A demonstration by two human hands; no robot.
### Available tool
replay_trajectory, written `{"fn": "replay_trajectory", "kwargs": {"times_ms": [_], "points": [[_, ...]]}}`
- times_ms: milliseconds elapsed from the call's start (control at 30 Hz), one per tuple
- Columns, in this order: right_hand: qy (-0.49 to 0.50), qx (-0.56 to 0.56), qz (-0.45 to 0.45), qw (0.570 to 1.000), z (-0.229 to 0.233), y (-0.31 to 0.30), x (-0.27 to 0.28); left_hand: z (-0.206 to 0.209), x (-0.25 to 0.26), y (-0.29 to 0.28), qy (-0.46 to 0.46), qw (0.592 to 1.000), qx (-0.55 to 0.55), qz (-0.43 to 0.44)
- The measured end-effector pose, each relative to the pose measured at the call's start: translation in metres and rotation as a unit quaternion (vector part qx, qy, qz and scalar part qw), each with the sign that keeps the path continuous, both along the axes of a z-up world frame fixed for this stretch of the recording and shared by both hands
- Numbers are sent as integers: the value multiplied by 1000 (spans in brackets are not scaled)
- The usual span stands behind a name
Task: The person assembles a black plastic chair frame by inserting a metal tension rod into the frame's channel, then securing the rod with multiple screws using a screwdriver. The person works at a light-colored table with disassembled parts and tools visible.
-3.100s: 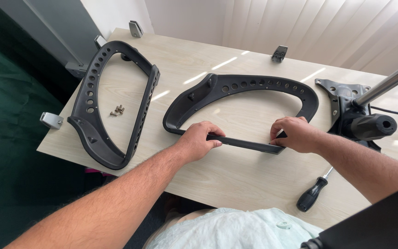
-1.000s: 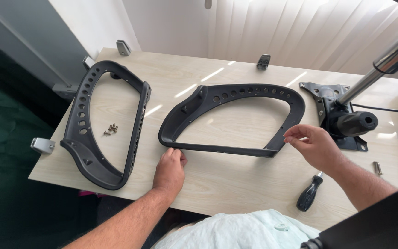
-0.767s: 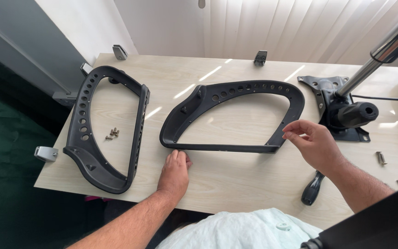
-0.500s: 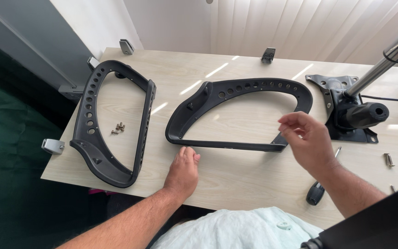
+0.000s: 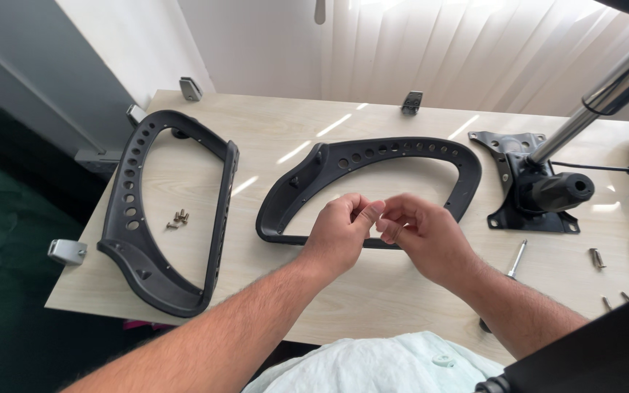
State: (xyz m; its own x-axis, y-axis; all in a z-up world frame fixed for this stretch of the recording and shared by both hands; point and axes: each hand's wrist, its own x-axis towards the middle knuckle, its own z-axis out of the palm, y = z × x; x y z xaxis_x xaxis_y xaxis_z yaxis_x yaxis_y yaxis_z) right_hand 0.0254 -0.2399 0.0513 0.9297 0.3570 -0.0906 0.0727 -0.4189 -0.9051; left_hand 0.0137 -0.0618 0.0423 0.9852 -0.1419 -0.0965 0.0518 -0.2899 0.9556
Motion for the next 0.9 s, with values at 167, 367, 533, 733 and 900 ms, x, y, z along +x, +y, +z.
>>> {"fn": "replay_trajectory", "kwargs": {"times_ms": [167,367,533,733,900], "points": [[27,112,-46,992,-1,-19,3,1,19,-10,78,996,5,-48],[23,116,-95,988,-7,-39,3,-17,27,-31,151,974,-152,-68],[67,185,-154,968,-23,-45,6,-35,28,-57,209,947,-244,7],[124,231,-157,952,-39,-60,25,-41,41,-73,202,966,-151,49],[131,216,-148,956,-48,-79,54,-37,61,-62,90,995,34,-19]]}}
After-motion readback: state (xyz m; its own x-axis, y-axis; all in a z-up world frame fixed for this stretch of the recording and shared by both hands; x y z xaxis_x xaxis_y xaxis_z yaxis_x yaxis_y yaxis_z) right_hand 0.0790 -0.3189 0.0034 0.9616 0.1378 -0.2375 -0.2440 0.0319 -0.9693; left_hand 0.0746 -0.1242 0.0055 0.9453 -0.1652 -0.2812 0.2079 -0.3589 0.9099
